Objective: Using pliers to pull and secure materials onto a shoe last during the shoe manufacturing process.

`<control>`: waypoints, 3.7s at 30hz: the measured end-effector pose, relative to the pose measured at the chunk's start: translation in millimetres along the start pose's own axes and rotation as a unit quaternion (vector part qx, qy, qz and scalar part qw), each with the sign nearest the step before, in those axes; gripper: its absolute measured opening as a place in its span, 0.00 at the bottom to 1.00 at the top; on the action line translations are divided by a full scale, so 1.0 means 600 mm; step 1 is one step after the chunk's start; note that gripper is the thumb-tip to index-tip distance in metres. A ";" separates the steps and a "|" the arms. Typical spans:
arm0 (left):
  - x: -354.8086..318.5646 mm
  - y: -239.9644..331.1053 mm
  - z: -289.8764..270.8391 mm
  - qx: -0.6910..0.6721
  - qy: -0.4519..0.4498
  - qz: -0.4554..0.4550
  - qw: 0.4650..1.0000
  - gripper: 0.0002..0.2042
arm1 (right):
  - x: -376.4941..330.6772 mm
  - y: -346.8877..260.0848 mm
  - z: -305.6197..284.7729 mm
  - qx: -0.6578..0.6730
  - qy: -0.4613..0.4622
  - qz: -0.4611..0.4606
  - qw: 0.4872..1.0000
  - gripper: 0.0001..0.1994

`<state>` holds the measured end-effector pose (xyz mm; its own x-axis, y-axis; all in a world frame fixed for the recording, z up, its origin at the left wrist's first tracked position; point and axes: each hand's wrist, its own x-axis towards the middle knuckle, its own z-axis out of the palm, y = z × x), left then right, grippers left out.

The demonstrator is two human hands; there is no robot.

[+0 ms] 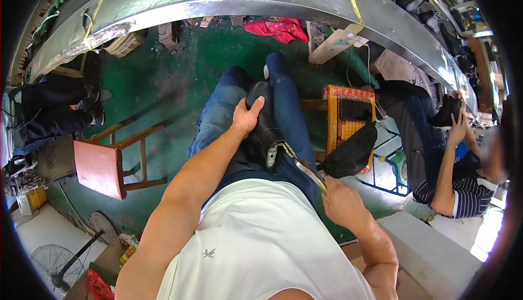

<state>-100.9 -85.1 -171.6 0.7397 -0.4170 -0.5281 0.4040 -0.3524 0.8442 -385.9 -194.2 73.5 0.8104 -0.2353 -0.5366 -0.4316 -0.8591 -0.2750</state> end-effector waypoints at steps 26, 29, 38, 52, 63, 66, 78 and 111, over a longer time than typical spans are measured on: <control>-0.118 0.282 -0.065 -0.343 -0.128 0.108 0.924 0.26 | 0.182 0.031 -0.005 0.442 0.155 -0.082 0.879 0.20; -0.102 0.357 -0.065 -0.361 -0.136 0.073 0.919 0.29 | 0.272 0.010 -0.039 0.465 0.199 -0.168 0.846 0.20; -0.008 0.470 -0.085 -0.259 -0.222 0.319 0.884 0.46 | 0.461 -0.100 -0.294 0.718 0.132 -0.119 0.673 0.08; 0.303 0.612 -0.111 0.147 0.140 0.484 0.851 0.34 | 0.723 0.104 -0.575 0.668 0.150 0.004 0.729 0.13; 0.579 0.732 -0.158 0.350 0.130 0.318 0.871 0.33 | 1.122 0.332 -0.801 0.742 0.272 0.066 0.609 0.11; 0.559 0.745 -0.145 0.417 0.127 0.269 0.859 0.32 | 1.196 0.376 -0.823 0.753 0.281 0.059 0.592 0.12; 0.560 0.751 -0.144 0.464 0.127 0.249 0.841 0.34 | 1.221 0.418 -0.831 0.674 0.434 0.122 0.585 0.04; -0.163 0.135 -0.078 0.399 -0.291 0.343 0.799 0.55 | 0.121 0.111 0.072 0.384 -0.248 -0.016 0.889 0.14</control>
<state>-115.5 -33.6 -47.0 0.1700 -0.9787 -0.1154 -0.6321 -0.1981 0.7491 -372.9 -248.9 -18.4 0.6352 0.1770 -0.7518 -0.7090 -0.2524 -0.6585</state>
